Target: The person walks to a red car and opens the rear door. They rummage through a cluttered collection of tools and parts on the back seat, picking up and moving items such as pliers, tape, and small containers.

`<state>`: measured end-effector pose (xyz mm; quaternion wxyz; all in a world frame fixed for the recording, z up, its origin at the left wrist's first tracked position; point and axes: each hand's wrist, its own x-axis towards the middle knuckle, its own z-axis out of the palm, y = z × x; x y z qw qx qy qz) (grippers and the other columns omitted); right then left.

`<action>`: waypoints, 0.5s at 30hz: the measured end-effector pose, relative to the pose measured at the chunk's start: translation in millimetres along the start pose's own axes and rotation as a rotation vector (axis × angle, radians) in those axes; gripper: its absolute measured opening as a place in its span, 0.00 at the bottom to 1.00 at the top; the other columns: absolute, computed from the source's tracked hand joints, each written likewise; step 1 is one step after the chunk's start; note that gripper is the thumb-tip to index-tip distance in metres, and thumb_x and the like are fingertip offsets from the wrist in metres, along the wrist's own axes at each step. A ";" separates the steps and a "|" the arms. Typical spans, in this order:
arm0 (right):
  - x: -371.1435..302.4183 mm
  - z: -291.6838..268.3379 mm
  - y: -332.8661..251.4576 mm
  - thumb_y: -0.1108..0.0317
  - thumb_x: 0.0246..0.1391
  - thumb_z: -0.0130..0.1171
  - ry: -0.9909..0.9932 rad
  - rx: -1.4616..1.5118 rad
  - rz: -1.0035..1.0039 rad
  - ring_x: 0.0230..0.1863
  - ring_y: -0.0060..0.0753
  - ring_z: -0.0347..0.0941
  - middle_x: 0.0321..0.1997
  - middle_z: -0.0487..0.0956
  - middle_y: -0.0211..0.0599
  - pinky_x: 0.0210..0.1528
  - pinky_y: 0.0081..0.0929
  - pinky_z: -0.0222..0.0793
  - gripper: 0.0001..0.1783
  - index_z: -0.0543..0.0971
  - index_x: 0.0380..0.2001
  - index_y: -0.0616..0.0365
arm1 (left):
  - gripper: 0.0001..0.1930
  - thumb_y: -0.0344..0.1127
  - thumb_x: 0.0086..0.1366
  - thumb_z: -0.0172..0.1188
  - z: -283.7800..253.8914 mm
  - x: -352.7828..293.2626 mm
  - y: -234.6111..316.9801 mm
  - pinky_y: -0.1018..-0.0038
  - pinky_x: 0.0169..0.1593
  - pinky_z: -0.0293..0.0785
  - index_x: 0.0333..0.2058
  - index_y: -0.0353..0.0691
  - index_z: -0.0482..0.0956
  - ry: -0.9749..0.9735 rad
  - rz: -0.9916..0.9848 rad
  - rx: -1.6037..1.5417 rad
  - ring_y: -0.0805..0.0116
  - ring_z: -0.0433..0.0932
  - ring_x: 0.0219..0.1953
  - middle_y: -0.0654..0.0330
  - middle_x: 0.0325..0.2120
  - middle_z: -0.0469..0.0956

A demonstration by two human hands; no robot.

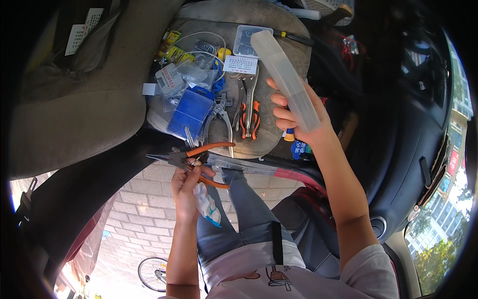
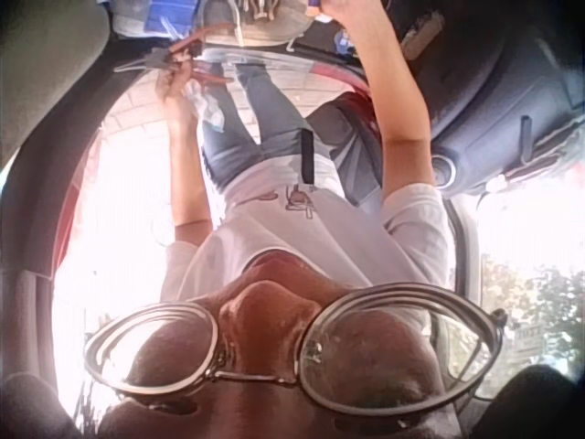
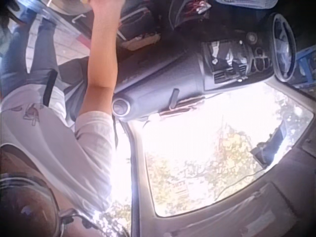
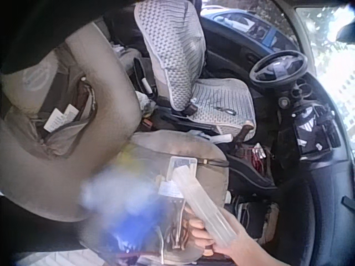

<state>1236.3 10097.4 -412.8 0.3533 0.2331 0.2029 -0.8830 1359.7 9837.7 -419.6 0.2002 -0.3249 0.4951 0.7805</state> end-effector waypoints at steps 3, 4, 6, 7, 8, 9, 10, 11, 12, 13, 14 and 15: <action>2.7 -1.1 -1.9 0.50 0.57 0.41 0.262 -0.203 -0.015 0.16 0.16 0.51 0.25 0.65 0.28 0.18 0.15 0.50 0.29 0.63 0.53 0.63 | 0.08 0.29 0.61 0.48 -4.3 0.1 -3.3 0.73 0.39 0.67 0.39 0.37 0.67 -0.010 -0.014 -0.034 0.68 0.74 0.31 0.52 0.25 0.75; -1.7 3.4 -0.3 0.50 0.57 0.41 0.335 -0.272 -0.006 0.16 0.16 0.51 0.24 0.65 0.28 0.18 0.15 0.49 0.29 0.64 0.52 0.63 | 0.08 0.29 0.61 0.48 -5.7 0.1 -3.9 0.74 0.38 0.67 0.39 0.37 0.67 -0.025 -0.011 -0.046 0.67 0.74 0.30 0.52 0.25 0.75; -1.2 -4.7 -3.8 0.50 0.54 0.45 0.510 -0.434 0.012 0.20 0.17 0.58 0.26 0.68 0.30 0.22 0.15 0.55 0.28 0.67 0.50 0.61 | 0.06 0.28 0.61 0.46 -3.5 0.7 -2.0 0.80 0.23 0.62 0.37 0.36 0.67 0.029 0.025 -0.035 0.72 0.69 0.20 0.50 0.23 0.74; 3.0 -2.3 -8.7 0.51 0.53 0.48 0.532 -0.674 -0.065 0.22 0.18 0.61 0.28 0.70 0.31 0.24 0.16 0.58 0.28 0.68 0.50 0.61 | 0.06 0.28 0.61 0.45 -3.3 1.9 -0.5 0.83 0.16 0.60 0.36 0.36 0.68 0.058 0.044 -0.030 0.75 0.67 0.15 0.49 0.23 0.74; 8.5 2.5 -13.4 0.52 0.51 0.51 0.548 -0.915 -0.146 0.25 0.20 0.64 0.31 0.71 0.32 0.27 0.16 0.60 0.28 0.68 0.50 0.61 | 0.06 0.28 0.61 0.45 -6.0 2.8 -0.2 0.84 0.16 0.60 0.36 0.37 0.68 0.057 0.046 -0.027 0.75 0.67 0.15 0.49 0.23 0.74; 14.6 4.8 -19.6 0.53 0.49 0.54 0.556 -1.154 -0.231 0.27 0.21 0.67 0.33 0.72 0.33 0.29 0.17 0.62 0.28 0.69 0.49 0.61 | 0.06 0.28 0.61 0.45 -8.4 4.0 0.0 0.84 0.16 0.61 0.36 0.37 0.68 0.053 0.044 -0.034 0.75 0.67 0.15 0.49 0.23 0.74; 22.6 -9.0 -36.9 0.55 0.42 0.60 0.552 -1.591 -0.346 0.32 0.33 0.74 0.33 0.77 0.40 0.35 0.24 0.66 0.30 0.70 0.49 0.57 | 0.06 0.28 0.61 0.45 -8.7 5.3 0.4 0.84 0.16 0.61 0.36 0.37 0.68 0.047 0.045 -0.036 0.75 0.67 0.15 0.49 0.23 0.74; 32.1 6.6 -43.6 0.57 0.42 0.60 0.662 -1.968 -0.369 0.34 0.40 0.75 0.33 0.77 0.43 0.36 0.29 0.67 0.27 0.71 0.48 0.52 | 0.06 0.28 0.61 0.45 -10.6 5.9 1.1 0.84 0.16 0.61 0.37 0.37 0.68 0.050 0.042 -0.038 0.75 0.68 0.15 0.49 0.23 0.74; 49.3 6.4 -52.6 0.58 0.42 0.60 0.612 -2.143 -0.479 0.36 0.42 0.75 0.34 0.77 0.43 0.36 0.31 0.68 0.26 0.71 0.47 0.50 | 0.06 0.28 0.61 0.45 -13.2 6.1 2.7 0.83 0.17 0.62 0.37 0.37 0.68 0.067 0.037 -0.041 0.74 0.68 0.16 0.49 0.23 0.75; 64.6 6.7 -68.0 0.58 0.41 0.60 0.576 -2.320 -0.594 0.38 0.44 0.74 0.35 0.77 0.43 0.37 0.33 0.68 0.25 0.71 0.46 0.48 | 0.06 0.28 0.61 0.46 -14.3 6.8 4.9 0.80 0.23 0.64 0.37 0.37 0.68 0.065 0.019 -0.051 0.72 0.71 0.20 0.51 0.24 0.75; 81.6 10.6 -80.2 0.59 0.41 0.61 0.605 -2.378 -0.523 0.38 0.44 0.74 0.37 0.77 0.41 0.38 0.34 0.69 0.25 0.72 0.46 0.49 | 0.06 0.28 0.61 0.47 -15.8 8.1 5.9 0.77 0.29 0.66 0.37 0.37 0.68 0.059 -0.002 -0.061 0.69 0.73 0.25 0.52 0.24 0.75; 100.2 14.7 -90.9 0.60 0.40 0.62 0.633 -2.433 -0.448 0.39 0.43 0.74 0.38 0.77 0.40 0.38 0.35 0.69 0.25 0.72 0.45 0.49 | 0.06 0.28 0.60 0.48 -17.8 8.3 7.0 0.75 0.36 0.69 0.37 0.37 0.68 0.054 -0.024 -0.070 0.66 0.75 0.30 0.53 0.25 0.75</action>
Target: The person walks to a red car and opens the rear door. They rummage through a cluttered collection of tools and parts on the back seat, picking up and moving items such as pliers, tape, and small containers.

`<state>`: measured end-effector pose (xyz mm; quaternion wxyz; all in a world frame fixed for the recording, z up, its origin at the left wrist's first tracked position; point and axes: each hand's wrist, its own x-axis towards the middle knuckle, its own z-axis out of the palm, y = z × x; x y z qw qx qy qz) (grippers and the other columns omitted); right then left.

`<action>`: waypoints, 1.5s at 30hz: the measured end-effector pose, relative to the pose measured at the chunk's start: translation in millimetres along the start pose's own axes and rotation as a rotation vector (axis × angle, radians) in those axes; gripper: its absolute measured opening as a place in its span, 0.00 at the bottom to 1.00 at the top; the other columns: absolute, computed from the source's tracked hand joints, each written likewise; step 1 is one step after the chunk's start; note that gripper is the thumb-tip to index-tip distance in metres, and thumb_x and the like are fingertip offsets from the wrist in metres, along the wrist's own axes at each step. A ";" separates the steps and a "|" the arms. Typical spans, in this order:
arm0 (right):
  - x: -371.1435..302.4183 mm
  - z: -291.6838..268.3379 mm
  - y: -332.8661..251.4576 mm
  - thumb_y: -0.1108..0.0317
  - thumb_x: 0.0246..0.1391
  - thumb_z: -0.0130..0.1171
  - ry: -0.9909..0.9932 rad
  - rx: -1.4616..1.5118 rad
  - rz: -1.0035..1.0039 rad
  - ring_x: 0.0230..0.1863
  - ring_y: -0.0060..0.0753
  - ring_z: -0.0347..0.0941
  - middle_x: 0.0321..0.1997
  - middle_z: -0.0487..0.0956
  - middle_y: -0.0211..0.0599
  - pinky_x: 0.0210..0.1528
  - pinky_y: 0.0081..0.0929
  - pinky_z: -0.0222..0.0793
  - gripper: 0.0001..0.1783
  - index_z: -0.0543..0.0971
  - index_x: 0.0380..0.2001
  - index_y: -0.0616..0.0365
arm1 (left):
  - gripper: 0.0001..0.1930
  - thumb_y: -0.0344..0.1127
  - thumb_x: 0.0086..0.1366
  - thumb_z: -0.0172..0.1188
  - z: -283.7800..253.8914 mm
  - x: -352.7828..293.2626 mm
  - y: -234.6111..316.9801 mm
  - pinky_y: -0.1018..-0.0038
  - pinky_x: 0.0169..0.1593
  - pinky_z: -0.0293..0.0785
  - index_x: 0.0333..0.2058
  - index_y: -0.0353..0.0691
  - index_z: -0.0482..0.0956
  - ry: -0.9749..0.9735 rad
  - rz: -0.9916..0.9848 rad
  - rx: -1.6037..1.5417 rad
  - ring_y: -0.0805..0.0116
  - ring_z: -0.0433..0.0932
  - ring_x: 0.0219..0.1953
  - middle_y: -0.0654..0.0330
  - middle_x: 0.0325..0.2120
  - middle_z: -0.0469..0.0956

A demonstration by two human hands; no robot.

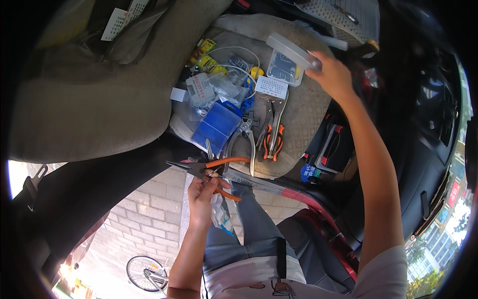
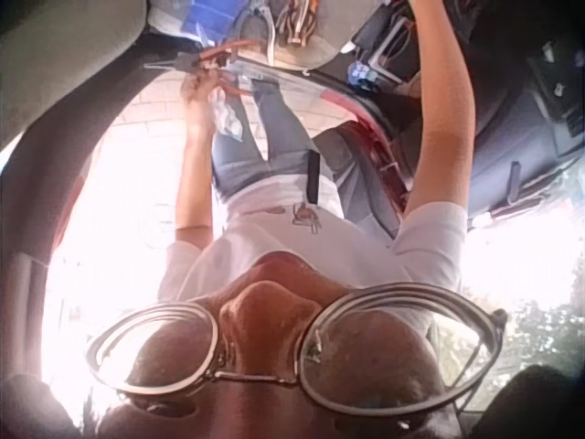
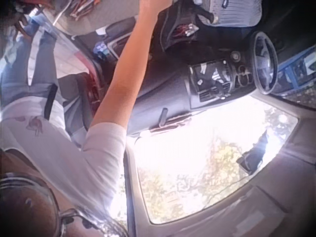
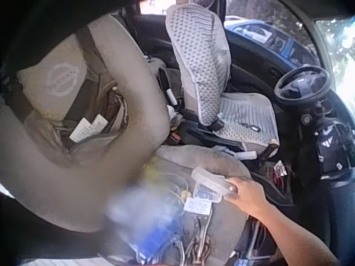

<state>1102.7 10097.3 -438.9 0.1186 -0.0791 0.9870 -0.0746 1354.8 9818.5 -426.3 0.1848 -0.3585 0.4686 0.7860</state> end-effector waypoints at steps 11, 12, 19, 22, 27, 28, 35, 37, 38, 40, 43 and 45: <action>104.5 68.6 31.7 0.58 0.45 0.56 -0.005 -0.272 -0.004 0.45 0.40 0.70 0.45 0.70 0.37 0.42 0.34 0.68 0.17 0.74 0.41 0.44 | 0.07 0.30 0.60 0.49 -15.5 20.8 0.2 0.76 0.28 0.68 0.37 0.37 0.68 0.045 0.034 -0.029 0.68 0.75 0.26 0.53 0.25 0.74; 101.2 65.6 34.2 0.58 0.46 0.56 0.059 -0.232 -0.008 0.43 0.40 0.71 0.43 0.71 0.38 0.41 0.34 0.68 0.16 0.75 0.40 0.45 | 0.07 0.29 0.60 0.50 -17.7 22.2 1.5 0.72 0.35 0.71 0.37 0.37 0.68 0.023 0.017 -0.037 0.67 0.75 0.29 0.55 0.26 0.74; 19.3 74.3 33.1 0.50 0.40 0.60 0.092 0.334 0.400 0.34 0.45 0.75 0.29 0.78 0.46 0.37 0.33 0.68 0.25 0.76 0.36 0.60 | 0.07 0.27 0.59 0.46 -7.5 29.1 7.9 0.83 0.14 0.61 0.36 0.35 0.68 0.139 0.110 0.018 0.73 0.68 0.14 0.48 0.22 0.74; -2.7 124.2 40.8 0.44 0.30 0.67 0.057 0.598 0.656 0.31 0.38 0.70 0.33 0.75 0.47 0.33 0.29 0.64 0.43 0.70 0.43 0.69 | 0.06 0.27 0.59 0.46 -1.3 33.6 6.5 0.83 0.14 0.61 0.36 0.35 0.68 0.115 0.089 0.032 0.73 0.69 0.15 0.49 0.22 0.74; 21.2 170.4 42.2 0.51 0.28 0.71 0.230 0.729 0.844 0.12 0.20 0.57 0.25 0.70 0.36 0.11 0.21 0.50 0.41 0.68 0.43 0.68 | 0.06 0.28 0.60 0.47 10.0 30.3 -2.0 0.82 0.18 0.62 0.36 0.36 0.68 0.057 0.020 0.056 0.72 0.69 0.17 0.51 0.22 0.74; 21.5 162.3 34.4 0.53 0.28 0.72 0.157 0.816 0.857 0.13 0.20 0.58 0.24 0.70 0.36 0.11 0.21 0.50 0.39 0.68 0.41 0.66 | 0.06 0.28 0.60 0.48 8.0 29.3 -3.9 0.82 0.21 0.63 0.37 0.37 0.68 0.046 -0.013 0.057 0.72 0.71 0.20 0.52 0.22 0.74; 19.4 137.0 31.6 0.56 0.26 0.73 0.071 0.972 0.797 0.15 0.27 0.66 0.22 0.73 0.35 0.17 0.33 0.64 0.29 0.69 0.30 0.58 | 0.06 0.27 0.61 0.45 29.0 15.7 -13.6 0.83 0.15 0.59 0.36 0.36 0.67 0.052 -0.014 0.065 0.74 0.66 0.13 0.50 0.22 0.73; 19.0 138.4 28.1 0.58 0.27 0.72 0.085 0.923 0.797 0.15 0.27 0.66 0.21 0.73 0.34 0.16 0.33 0.64 0.27 0.69 0.27 0.58 | 0.06 0.27 0.61 0.45 26.4 13.5 -17.4 0.83 0.15 0.59 0.36 0.37 0.67 0.030 0.014 0.078 0.74 0.66 0.13 0.50 0.22 0.73; 20.0 141.0 27.5 0.58 0.27 0.72 0.108 0.880 0.788 0.16 0.27 0.67 0.20 0.73 0.34 0.17 0.33 0.64 0.26 0.69 0.26 0.58 | 0.06 0.27 0.61 0.45 24.3 12.1 -18.8 0.83 0.15 0.59 0.36 0.37 0.67 0.035 0.009 0.068 0.74 0.66 0.13 0.50 0.22 0.73; 24.6 146.8 27.4 0.59 0.28 0.72 0.153 0.791 0.773 0.18 0.27 0.68 0.20 0.73 0.35 0.18 0.32 0.65 0.24 0.69 0.25 0.58 | 0.06 0.27 0.60 0.45 20.1 9.7 -20.7 0.84 0.15 0.59 0.36 0.36 0.67 0.044 -0.005 0.048 0.74 0.66 0.13 0.49 0.22 0.73; 27.4 140.6 25.8 0.60 0.32 0.71 0.028 0.877 0.773 0.12 0.19 0.58 0.16 0.67 0.28 0.10 0.22 0.51 0.22 0.67 0.22 0.56 | 0.06 0.27 0.60 0.45 12.2 6.7 -22.4 0.84 0.14 0.59 0.36 0.37 0.67 0.058 -0.003 0.057 0.74 0.66 0.12 0.49 0.21 0.73; 30.0 138.7 23.5 0.59 0.31 0.72 -0.041 0.968 0.810 0.10 0.19 0.57 0.13 0.66 0.28 0.09 0.21 0.49 0.22 0.67 0.20 0.56 | 0.06 0.29 0.61 0.48 4.9 4.0 -19.4 0.84 0.18 0.61 0.37 0.38 0.67 0.029 -0.030 0.064 0.75 0.69 0.17 0.52 0.22 0.74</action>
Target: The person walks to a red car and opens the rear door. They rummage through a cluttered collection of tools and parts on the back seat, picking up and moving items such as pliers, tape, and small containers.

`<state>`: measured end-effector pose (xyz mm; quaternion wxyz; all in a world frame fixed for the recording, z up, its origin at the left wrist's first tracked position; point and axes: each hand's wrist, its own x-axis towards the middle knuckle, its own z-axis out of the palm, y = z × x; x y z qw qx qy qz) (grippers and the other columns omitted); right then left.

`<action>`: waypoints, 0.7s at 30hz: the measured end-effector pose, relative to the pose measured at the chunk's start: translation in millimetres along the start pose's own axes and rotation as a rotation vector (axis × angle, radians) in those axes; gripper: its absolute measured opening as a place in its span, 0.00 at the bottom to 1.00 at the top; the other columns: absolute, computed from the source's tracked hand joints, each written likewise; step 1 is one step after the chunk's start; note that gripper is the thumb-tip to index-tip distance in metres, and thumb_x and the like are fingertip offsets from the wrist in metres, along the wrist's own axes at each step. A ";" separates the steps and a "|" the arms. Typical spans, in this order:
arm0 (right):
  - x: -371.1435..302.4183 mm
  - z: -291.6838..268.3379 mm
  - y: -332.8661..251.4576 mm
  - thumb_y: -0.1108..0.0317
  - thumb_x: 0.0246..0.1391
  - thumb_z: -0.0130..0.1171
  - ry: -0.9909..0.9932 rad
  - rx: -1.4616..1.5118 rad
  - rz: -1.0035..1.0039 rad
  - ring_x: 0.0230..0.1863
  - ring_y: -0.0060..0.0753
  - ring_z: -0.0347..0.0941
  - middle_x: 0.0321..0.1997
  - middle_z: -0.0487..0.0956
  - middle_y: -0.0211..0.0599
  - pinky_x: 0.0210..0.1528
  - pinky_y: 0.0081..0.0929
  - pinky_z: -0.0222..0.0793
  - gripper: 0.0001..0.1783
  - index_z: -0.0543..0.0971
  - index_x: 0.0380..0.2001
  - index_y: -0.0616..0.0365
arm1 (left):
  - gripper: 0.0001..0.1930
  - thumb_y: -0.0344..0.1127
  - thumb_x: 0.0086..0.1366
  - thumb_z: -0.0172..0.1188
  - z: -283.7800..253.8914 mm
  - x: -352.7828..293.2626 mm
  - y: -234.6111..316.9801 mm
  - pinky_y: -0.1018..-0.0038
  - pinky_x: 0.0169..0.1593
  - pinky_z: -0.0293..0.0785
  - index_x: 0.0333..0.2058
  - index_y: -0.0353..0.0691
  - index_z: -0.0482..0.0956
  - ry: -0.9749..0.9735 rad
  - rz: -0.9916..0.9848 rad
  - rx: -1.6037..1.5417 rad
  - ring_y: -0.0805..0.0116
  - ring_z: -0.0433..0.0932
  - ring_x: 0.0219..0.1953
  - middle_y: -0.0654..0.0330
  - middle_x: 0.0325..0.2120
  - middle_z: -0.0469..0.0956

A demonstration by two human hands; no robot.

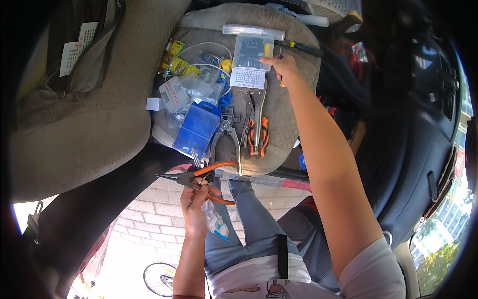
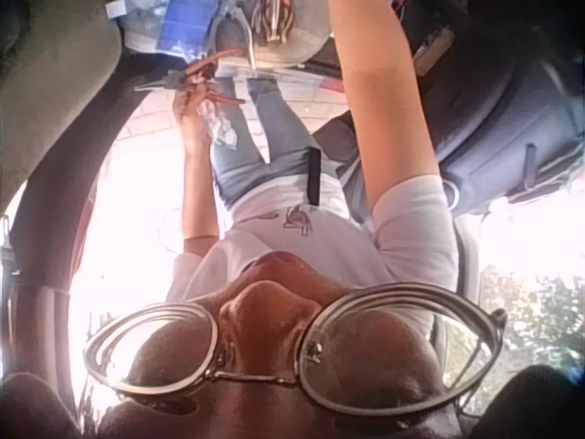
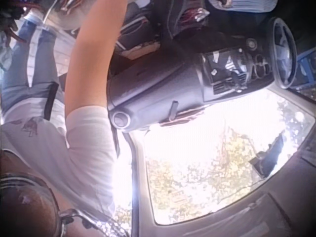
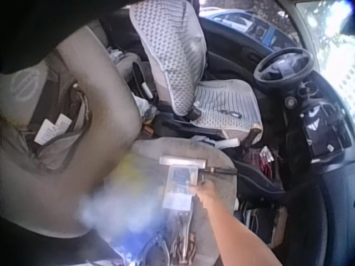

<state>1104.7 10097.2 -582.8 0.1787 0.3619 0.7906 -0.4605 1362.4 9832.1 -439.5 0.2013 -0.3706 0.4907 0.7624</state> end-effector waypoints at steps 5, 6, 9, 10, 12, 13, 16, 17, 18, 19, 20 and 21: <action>-20.1 -2.1 -12.0 0.60 0.35 0.69 -0.077 0.146 -0.010 0.09 0.18 0.58 0.12 0.68 0.29 0.09 0.20 0.49 0.17 0.72 0.19 0.58 | 0.07 0.29 0.60 0.49 1.0 -1.1 -0.6 0.84 0.17 0.60 0.37 0.37 0.68 0.010 0.026 0.030 0.75 0.69 0.18 0.53 0.22 0.75; -30.9 -0.3 -18.3 0.61 0.36 0.69 -0.105 0.234 0.010 0.11 0.20 0.62 0.15 0.72 0.32 0.11 0.20 0.55 0.17 0.74 0.22 0.61 | 0.07 0.29 0.60 0.49 -0.8 -1.1 -1.2 0.83 0.16 0.60 0.37 0.36 0.68 0.016 0.039 0.032 0.74 0.69 0.17 0.52 0.22 0.74; 2.5 23.0 8.9 0.65 0.34 0.70 0.177 0.128 -0.071 0.24 0.31 0.73 0.24 0.76 0.38 0.25 0.27 0.69 0.20 0.71 0.28 0.61 | 0.08 0.30 0.58 0.51 -1.3 4.9 -0.7 0.83 0.12 0.56 0.36 0.35 0.69 0.015 0.063 0.061 0.73 0.65 0.11 0.50 0.21 0.74; 1.0 27.6 14.8 0.65 0.31 0.71 0.302 0.230 -0.104 0.28 0.35 0.73 0.25 0.76 0.40 0.31 0.30 0.69 0.21 0.70 0.27 0.61 | 0.08 0.30 0.58 0.52 -0.4 6.2 1.0 0.83 0.12 0.56 0.36 0.35 0.69 -0.008 0.072 0.082 0.73 0.64 0.10 0.50 0.21 0.74; -25.2 21.9 10.1 0.67 0.34 0.68 0.505 0.191 -0.179 0.28 0.37 0.73 0.26 0.75 0.41 0.34 0.30 0.68 0.18 0.72 0.28 0.61 | 0.08 0.31 0.57 0.52 3.2 7.3 2.7 0.83 0.11 0.54 0.36 0.35 0.69 0.001 0.098 0.113 0.74 0.61 0.07 0.50 0.20 0.74; -37.3 19.9 12.9 0.67 0.37 0.65 0.676 0.128 -0.319 0.26 0.35 0.72 0.25 0.75 0.41 0.32 0.30 0.67 0.15 0.73 0.27 0.61 | 0.08 0.31 0.57 0.53 7.7 7.2 5.1 0.84 0.11 0.53 0.35 0.35 0.69 -0.025 0.105 0.129 0.75 0.61 0.07 0.51 0.20 0.73; -88.2 16.3 31.6 0.66 0.46 0.58 0.444 0.309 -0.447 0.21 0.29 0.68 0.20 0.74 0.37 0.28 0.26 0.64 0.10 0.73 0.25 0.62 | 0.08 0.31 0.57 0.52 15.5 5.8 9.9 0.84 0.12 0.53 0.35 0.34 0.69 -0.043 0.129 0.196 0.75 0.61 0.07 0.51 0.20 0.73; -117.6 8.0 41.6 0.65 0.48 0.56 0.238 0.429 -0.387 0.22 0.26 0.68 0.19 0.74 0.35 0.28 0.24 0.64 0.10 0.74 0.24 0.63 | 0.08 0.30 0.57 0.52 19.1 6.6 10.0 0.84 0.12 0.54 0.35 0.34 0.69 -0.049 0.136 0.219 0.75 0.61 0.07 0.51 0.20 0.73; -149.6 0.3 51.9 0.64 0.49 0.55 0.026 0.553 -0.332 0.22 0.23 0.67 0.19 0.73 0.32 0.29 0.22 0.63 0.11 0.74 0.24 0.63 | 0.08 0.30 0.57 0.52 22.4 6.2 10.7 0.84 0.12 0.54 0.35 0.34 0.69 -0.051 0.149 0.245 0.75 0.62 0.07 0.51 0.20 0.73; -169.7 -0.2 78.7 0.64 0.49 0.55 -0.033 0.610 -0.308 0.24 0.19 0.67 0.19 0.74 0.30 0.29 0.20 0.63 0.11 0.75 0.25 0.63 | 0.08 0.30 0.57 0.52 32.1 7.0 10.6 0.84 0.12 0.53 0.35 0.34 0.69 -0.093 0.128 0.274 0.74 0.63 0.09 0.51 0.20 0.73; -194.9 -1.7 93.4 0.63 0.47 0.53 -0.040 0.695 -0.247 0.23 0.22 0.66 0.18 0.73 0.35 0.26 0.24 0.62 0.12 0.74 0.22 0.63 | 0.08 0.29 0.57 0.52 40.3 6.1 10.7 0.85 0.12 0.53 0.35 0.34 0.69 -0.116 0.119 0.309 0.74 0.65 0.10 0.52 0.20 0.73; -218.9 -9.4 105.6 0.64 0.47 0.54 -0.107 0.677 -0.162 0.22 0.19 0.65 0.17 0.72 0.32 0.26 0.21 0.61 0.11 0.74 0.22 0.62 | 0.08 0.29 0.57 0.52 47.1 5.5 11.1 0.85 0.11 0.53 0.35 0.34 0.69 -0.136 0.112 0.344 0.73 0.67 0.12 0.52 0.21 0.73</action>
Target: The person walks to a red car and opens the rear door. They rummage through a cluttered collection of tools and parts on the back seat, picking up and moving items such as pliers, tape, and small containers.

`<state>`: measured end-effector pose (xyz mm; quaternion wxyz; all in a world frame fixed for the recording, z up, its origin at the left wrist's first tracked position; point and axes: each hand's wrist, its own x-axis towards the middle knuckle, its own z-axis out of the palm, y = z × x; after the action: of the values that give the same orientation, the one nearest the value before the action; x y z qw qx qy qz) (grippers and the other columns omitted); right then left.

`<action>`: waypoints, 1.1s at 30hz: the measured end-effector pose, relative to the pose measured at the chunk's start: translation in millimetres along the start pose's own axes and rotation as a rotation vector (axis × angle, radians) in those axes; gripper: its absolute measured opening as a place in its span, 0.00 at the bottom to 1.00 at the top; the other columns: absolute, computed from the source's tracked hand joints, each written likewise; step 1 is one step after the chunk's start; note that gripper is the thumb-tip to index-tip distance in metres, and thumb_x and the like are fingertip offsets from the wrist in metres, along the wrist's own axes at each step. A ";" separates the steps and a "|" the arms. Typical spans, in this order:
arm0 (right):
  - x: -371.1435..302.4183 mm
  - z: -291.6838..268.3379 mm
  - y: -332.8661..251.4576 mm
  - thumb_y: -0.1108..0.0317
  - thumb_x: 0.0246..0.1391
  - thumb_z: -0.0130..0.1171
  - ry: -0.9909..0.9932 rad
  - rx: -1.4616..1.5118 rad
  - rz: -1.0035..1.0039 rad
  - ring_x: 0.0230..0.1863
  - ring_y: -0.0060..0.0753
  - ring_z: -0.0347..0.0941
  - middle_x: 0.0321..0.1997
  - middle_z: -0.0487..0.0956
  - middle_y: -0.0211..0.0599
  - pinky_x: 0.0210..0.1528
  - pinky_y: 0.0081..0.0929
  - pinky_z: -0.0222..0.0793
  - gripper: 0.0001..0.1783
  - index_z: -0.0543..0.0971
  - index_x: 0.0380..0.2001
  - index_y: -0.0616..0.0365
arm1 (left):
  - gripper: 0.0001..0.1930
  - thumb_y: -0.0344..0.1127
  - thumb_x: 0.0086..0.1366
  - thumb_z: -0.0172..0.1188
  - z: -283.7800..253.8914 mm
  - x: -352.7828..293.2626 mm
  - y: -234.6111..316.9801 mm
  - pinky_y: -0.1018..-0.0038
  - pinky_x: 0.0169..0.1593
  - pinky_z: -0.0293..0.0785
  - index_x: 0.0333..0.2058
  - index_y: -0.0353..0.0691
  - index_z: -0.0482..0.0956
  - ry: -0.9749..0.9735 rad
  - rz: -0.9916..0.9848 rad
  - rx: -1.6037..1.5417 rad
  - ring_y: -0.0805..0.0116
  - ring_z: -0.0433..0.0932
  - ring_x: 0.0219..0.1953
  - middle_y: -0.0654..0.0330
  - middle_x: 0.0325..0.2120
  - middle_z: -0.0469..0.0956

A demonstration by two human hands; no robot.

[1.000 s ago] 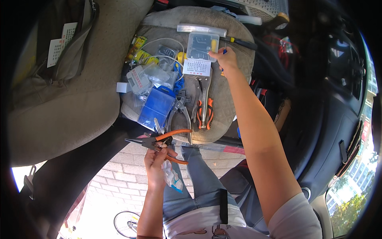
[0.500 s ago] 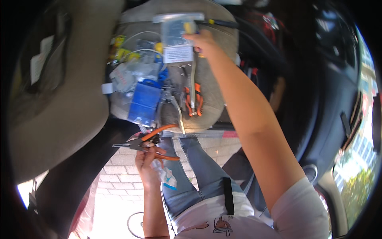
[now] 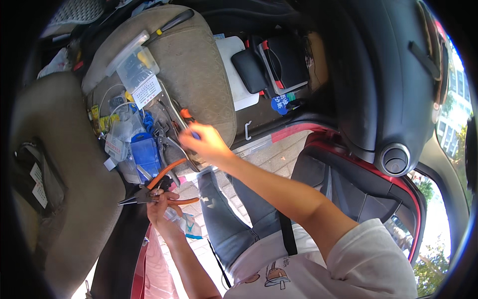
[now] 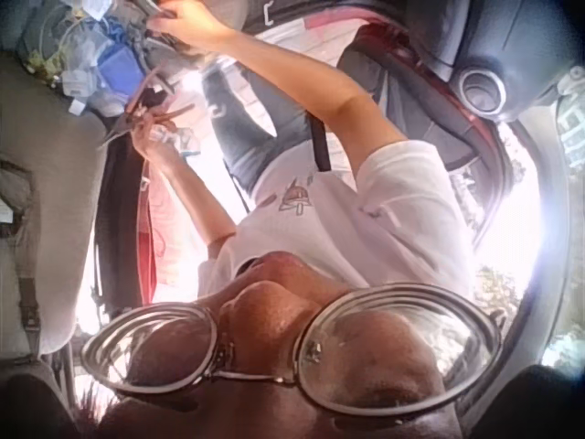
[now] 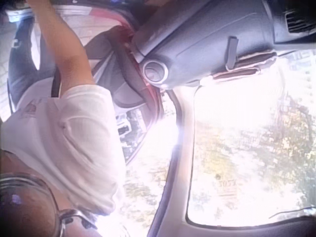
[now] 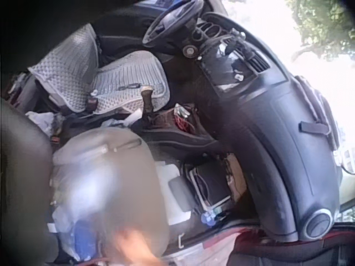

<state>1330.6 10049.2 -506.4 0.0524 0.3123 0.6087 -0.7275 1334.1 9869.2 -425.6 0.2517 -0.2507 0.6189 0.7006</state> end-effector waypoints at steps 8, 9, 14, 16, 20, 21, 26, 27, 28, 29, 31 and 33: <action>-57.0 -50.3 -3.5 0.69 0.48 0.56 0.182 0.059 0.089 0.27 0.12 0.62 0.23 0.71 0.21 0.31 0.13 0.59 0.05 0.75 0.28 0.58 | 0.06 0.28 0.60 0.50 50.7 0.6 -7.5 0.77 0.32 0.69 0.36 0.36 0.68 -0.197 -0.024 0.126 0.69 0.75 0.28 0.55 0.25 0.75; -51.3 -53.4 -4.8 0.70 0.49 0.56 0.166 0.082 0.078 0.29 0.12 0.64 0.26 0.73 0.24 0.33 0.14 0.60 0.05 0.76 0.29 0.59 | 0.06 0.28 0.60 0.50 53.7 0.3 -8.6 0.78 0.32 0.68 0.36 0.36 0.68 -0.205 -0.041 0.108 0.70 0.75 0.28 0.55 0.25 0.75; -31.1 -55.9 -24.9 0.71 0.49 0.55 0.124 -0.027 0.099 0.21 0.08 0.59 0.27 0.74 0.23 0.22 0.09 0.54 0.06 0.76 0.31 0.59 | 0.07 0.26 0.61 0.48 53.8 0.3 -17.7 0.82 0.31 0.67 0.38 0.37 0.67 -0.247 -0.059 0.039 0.76 0.72 0.27 0.55 0.25 0.75; -14.6 -41.1 -30.5 0.70 0.48 0.56 0.093 0.024 0.066 0.16 0.06 0.54 0.24 0.73 0.20 0.15 0.10 0.46 0.09 0.76 0.34 0.59 | 0.07 0.25 0.61 0.47 42.8 -0.3 -14.3 0.81 0.32 0.68 0.38 0.36 0.67 -0.200 -0.057 0.006 0.74 0.73 0.28 0.55 0.25 0.75; 51.8 -11.4 -36.5 0.54 0.46 0.59 0.068 -0.118 0.025 0.11 0.10 0.52 0.15 0.64 0.19 0.12 0.13 0.45 0.18 0.75 0.33 0.58 | 0.07 0.24 0.60 0.47 14.9 -2.2 -9.6 0.80 0.33 0.69 0.38 0.36 0.67 -0.119 -0.034 -0.040 0.72 0.74 0.30 0.56 0.26 0.74; 73.1 0.3 -42.2 0.50 0.45 0.59 0.059 -0.171 0.042 0.10 0.11 0.52 0.12 0.62 0.19 0.11 0.14 0.45 0.20 0.75 0.31 0.57 | 0.07 0.24 0.60 0.47 5.9 -4.2 -7.7 0.80 0.33 0.69 0.38 0.36 0.67 -0.091 -0.029 -0.040 0.72 0.74 0.30 0.56 0.26 0.74; 184.3 24.1 -63.4 0.46 0.35 0.65 0.047 -0.488 0.221 0.37 0.33 0.73 0.38 0.74 0.45 0.37 0.31 0.68 0.35 0.72 0.39 0.65 | 0.06 0.25 0.60 0.48 -25.3 -5.0 -9.1 0.79 0.31 0.69 0.38 0.36 0.68 -0.021 -0.019 -0.077 0.71 0.75 0.29 0.57 0.26 0.74; 193.6 31.7 -63.5 0.46 0.33 0.66 0.108 -0.660 0.192 0.38 0.35 0.73 0.40 0.72 0.45 0.38 0.32 0.69 0.36 0.71 0.39 0.64 | 0.06 0.25 0.61 0.48 -33.0 -4.6 -12.6 0.78 0.30 0.70 0.37 0.36 0.68 0.006 -0.019 -0.065 0.71 0.75 0.28 0.58 0.26 0.74; 199.8 44.2 -60.2 0.46 0.32 0.68 0.162 -0.832 0.163 0.40 0.36 0.73 0.42 0.71 0.46 0.38 0.33 0.69 0.37 0.71 0.39 0.64 | 0.06 0.25 0.60 0.49 -41.1 -5.1 -14.9 0.77 0.31 0.70 0.37 0.36 0.69 0.027 -0.023 -0.072 0.70 0.75 0.28 0.58 0.26 0.73; 202.7 56.2 -56.5 0.46 0.30 0.69 0.217 -1.003 0.130 0.41 0.38 0.73 0.44 0.70 0.46 0.39 0.34 0.70 0.38 0.70 0.40 0.63 | 0.06 0.25 0.59 0.49 -48.3 -5.4 -16.7 0.76 0.32 0.70 0.36 0.36 0.69 0.048 -0.028 -0.079 0.69 0.75 0.28 0.58 0.27 0.73; 199.1 77.6 -48.4 0.47 0.27 0.71 0.331 -1.067 0.082 0.42 0.42 0.73 0.48 0.68 0.46 0.41 0.35 0.70 0.41 0.68 0.42 0.63 | 0.06 0.25 0.59 0.50 -59.0 -5.6 -18.5 0.74 0.33 0.71 0.36 0.36 0.69 0.071 -0.044 -0.109 0.68 0.75 0.27 0.58 0.27 0.73; 198.8 90.7 -48.4 0.49 0.23 0.73 0.402 -1.042 0.109 0.44 0.45 0.72 0.51 0.66 0.47 0.44 0.35 0.70 0.47 0.64 0.46 0.64 | 0.06 0.25 0.59 0.50 -66.2 -5.3 -18.8 0.75 0.32 0.71 0.36 0.36 0.69 0.076 -0.067 -0.153 0.69 0.75 0.27 0.58 0.26 0.73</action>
<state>1114.1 10038.6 -562.3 0.1203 0.4085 0.8688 -0.2528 1353.1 9805.3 -443.1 0.2314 -0.3158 0.5639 0.7271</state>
